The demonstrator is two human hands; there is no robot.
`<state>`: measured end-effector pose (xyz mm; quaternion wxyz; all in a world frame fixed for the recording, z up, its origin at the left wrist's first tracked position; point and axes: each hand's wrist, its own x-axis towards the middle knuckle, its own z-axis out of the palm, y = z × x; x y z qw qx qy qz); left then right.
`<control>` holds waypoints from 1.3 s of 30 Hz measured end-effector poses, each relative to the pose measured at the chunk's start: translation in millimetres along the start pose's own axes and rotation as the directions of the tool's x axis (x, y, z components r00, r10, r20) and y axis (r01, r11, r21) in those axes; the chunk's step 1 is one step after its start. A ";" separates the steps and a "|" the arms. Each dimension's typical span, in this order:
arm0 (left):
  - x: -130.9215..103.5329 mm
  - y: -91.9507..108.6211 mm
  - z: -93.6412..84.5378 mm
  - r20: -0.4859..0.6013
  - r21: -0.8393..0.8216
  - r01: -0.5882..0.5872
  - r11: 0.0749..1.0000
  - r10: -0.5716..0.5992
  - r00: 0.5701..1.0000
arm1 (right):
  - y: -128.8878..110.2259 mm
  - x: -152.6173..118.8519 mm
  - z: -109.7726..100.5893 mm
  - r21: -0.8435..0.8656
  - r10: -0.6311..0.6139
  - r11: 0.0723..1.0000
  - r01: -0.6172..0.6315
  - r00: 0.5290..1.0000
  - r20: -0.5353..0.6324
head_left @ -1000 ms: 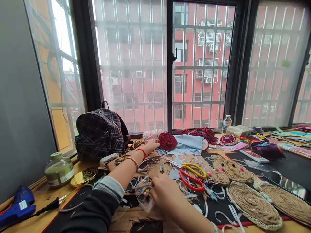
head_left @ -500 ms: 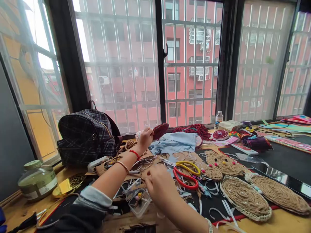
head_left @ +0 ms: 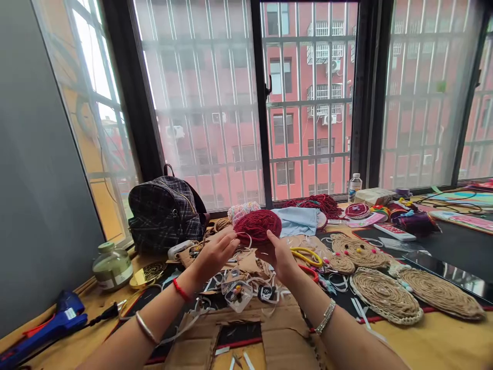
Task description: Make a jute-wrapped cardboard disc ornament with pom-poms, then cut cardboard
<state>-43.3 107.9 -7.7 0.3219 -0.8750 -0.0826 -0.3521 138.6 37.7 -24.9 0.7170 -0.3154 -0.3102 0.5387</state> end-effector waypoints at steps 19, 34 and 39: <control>-20.2 15.5 -4.1 0.094 0.051 0.577 0.815 -0.579 0.810 | 6.3 -6.2 -4.7 -0.296 -0.044 0.953 0.069 0.995 0.089; -7.7 35.0 -9.2 0.115 -0.302 0.461 0.834 -0.448 0.886 | 9.8 -20.1 7.3 -0.395 -0.130 0.872 0.290 0.914 0.385; -8.6 34.3 -8.9 0.061 -0.247 0.398 0.883 -0.396 0.916 | 11.9 -18.0 6.1 -0.401 -0.136 0.858 0.322 0.894 0.428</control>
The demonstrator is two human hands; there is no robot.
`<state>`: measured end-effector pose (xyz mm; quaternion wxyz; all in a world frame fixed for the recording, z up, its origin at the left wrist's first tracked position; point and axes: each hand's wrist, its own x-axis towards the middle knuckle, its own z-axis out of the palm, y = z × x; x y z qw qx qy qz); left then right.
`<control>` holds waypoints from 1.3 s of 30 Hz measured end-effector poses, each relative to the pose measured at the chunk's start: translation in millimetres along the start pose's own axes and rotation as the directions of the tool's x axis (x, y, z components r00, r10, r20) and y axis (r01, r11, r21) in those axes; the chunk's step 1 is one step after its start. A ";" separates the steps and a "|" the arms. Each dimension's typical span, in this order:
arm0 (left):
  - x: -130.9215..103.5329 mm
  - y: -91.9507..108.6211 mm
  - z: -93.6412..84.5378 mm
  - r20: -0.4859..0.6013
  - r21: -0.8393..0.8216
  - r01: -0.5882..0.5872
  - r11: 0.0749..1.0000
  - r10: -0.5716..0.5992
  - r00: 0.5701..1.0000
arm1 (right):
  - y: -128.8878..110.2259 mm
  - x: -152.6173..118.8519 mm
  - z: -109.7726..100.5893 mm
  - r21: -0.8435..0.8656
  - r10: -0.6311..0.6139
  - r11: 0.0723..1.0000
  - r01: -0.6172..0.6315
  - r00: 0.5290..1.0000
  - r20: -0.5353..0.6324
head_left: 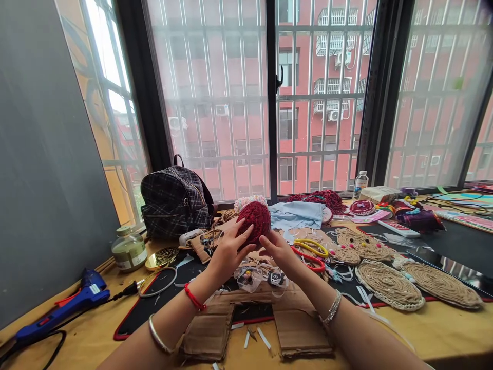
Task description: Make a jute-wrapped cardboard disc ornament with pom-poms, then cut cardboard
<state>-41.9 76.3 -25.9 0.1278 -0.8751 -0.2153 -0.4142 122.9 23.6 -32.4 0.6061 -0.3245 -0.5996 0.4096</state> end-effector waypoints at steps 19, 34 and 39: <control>1.4 6.6 -11.3 -0.204 0.260 -0.205 0.944 0.261 0.944 | -5.8 -0.7 7.1 -0.034 -0.099 0.995 0.098 0.995 -0.026; 3.1 16.9 -14.2 -0.140 0.223 -0.233 0.947 0.268 0.953 | -11.0 -7.2 5.5 0.293 -0.022 0.955 0.036 0.998 -0.050; 5.8 13.5 -18.5 -0.323 -0.137 0.098 0.986 -0.138 0.936 | -7.3 -0.3 -2.7 -0.037 -0.149 0.989 0.146 0.984 -0.096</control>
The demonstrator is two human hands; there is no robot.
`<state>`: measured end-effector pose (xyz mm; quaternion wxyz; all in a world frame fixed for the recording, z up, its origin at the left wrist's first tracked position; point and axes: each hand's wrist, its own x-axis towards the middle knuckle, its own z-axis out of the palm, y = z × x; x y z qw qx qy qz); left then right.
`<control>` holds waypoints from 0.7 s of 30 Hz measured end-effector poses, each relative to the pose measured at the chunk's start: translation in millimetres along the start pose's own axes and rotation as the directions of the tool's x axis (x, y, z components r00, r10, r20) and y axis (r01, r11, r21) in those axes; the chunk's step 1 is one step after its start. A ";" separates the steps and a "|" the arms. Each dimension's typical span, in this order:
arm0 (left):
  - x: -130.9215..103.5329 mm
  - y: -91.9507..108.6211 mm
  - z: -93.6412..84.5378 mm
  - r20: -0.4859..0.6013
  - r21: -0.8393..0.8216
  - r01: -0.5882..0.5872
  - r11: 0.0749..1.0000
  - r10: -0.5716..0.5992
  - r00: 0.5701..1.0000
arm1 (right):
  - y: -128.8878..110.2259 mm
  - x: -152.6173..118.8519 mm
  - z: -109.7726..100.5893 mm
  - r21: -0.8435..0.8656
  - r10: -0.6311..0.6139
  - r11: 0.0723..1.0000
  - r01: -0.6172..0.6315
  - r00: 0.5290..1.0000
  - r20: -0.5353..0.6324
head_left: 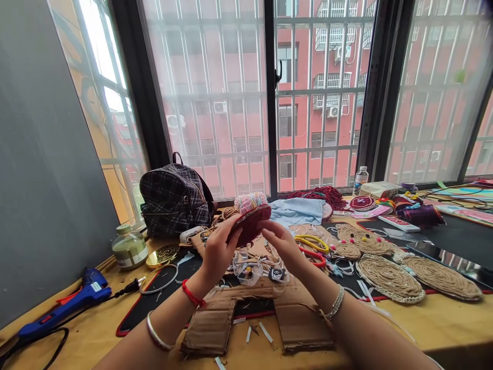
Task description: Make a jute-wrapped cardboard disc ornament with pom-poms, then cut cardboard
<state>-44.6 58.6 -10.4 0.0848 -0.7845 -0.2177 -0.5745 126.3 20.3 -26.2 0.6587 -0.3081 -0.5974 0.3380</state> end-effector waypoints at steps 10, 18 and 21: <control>9.9 4.8 2.1 0.192 -0.753 0.493 0.436 -0.571 0.798 | 3.2 6.7 -4.9 0.204 0.124 0.974 -0.094 0.982 -0.140; 9.6 10.4 -3.2 0.397 -0.836 0.542 0.087 -0.586 0.706 | -0.4 3.7 -10.1 0.403 0.164 0.902 -0.154 0.986 0.010; 5.2 8.7 -0.6 0.421 -0.827 0.559 0.060 -0.593 0.686 | -1.1 4.1 -14.3 0.405 0.151 0.902 -0.152 0.988 0.034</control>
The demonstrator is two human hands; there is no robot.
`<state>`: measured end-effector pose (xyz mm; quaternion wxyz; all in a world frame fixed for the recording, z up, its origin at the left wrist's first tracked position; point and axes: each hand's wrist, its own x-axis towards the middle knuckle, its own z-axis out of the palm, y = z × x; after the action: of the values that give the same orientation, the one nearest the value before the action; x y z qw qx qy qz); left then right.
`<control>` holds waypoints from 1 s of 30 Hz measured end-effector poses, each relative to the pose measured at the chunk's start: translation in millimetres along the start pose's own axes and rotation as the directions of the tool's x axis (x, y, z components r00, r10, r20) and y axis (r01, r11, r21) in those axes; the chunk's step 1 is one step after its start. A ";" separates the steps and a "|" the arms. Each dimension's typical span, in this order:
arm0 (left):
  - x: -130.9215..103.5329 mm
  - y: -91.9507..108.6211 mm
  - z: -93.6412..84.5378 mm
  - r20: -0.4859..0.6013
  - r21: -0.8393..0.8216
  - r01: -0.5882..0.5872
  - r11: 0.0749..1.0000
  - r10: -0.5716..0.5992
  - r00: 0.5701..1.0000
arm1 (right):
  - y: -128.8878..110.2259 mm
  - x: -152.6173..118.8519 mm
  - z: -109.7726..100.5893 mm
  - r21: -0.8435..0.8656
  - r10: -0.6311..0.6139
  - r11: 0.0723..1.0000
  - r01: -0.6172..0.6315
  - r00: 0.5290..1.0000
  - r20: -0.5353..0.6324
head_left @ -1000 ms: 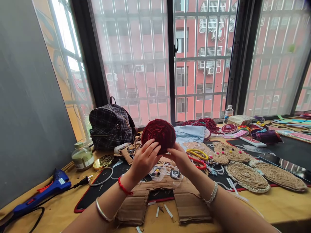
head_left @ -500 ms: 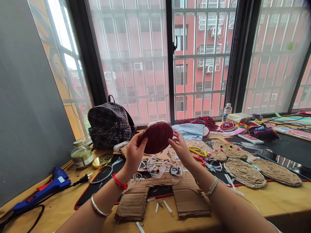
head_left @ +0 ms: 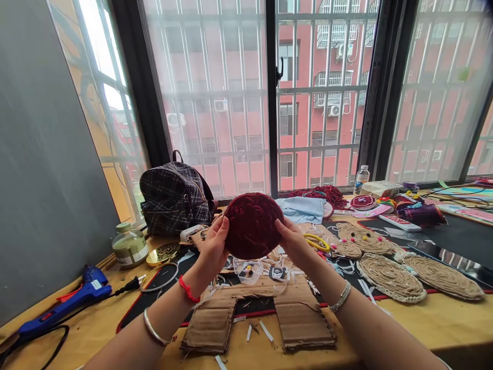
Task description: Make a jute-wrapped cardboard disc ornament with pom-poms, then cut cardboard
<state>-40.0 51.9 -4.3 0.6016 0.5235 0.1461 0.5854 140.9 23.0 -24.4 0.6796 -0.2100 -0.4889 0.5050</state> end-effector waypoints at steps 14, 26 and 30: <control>-7.5 -7.3 -0.4 0.104 0.108 0.006 0.994 -0.017 0.994 | 18.2 8.8 -8.2 -0.527 -0.161 0.849 0.027 0.964 -0.211; -12.2 -3.4 1.1 0.283 0.254 -0.318 0.914 0.244 0.928 | 3.6 -5.4 24.8 -0.385 -0.194 0.897 0.217 0.976 0.099; -13.7 -5.1 3.4 0.315 0.306 -0.349 0.886 0.252 0.915 | 3.3 -11.0 34.7 -0.322 -0.197 0.917 0.234 0.970 0.143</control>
<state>-38.3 39.8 -13.0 0.4119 0.7138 0.0839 0.5601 108.8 7.3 -16.9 0.6579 -0.2404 -0.6238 0.3466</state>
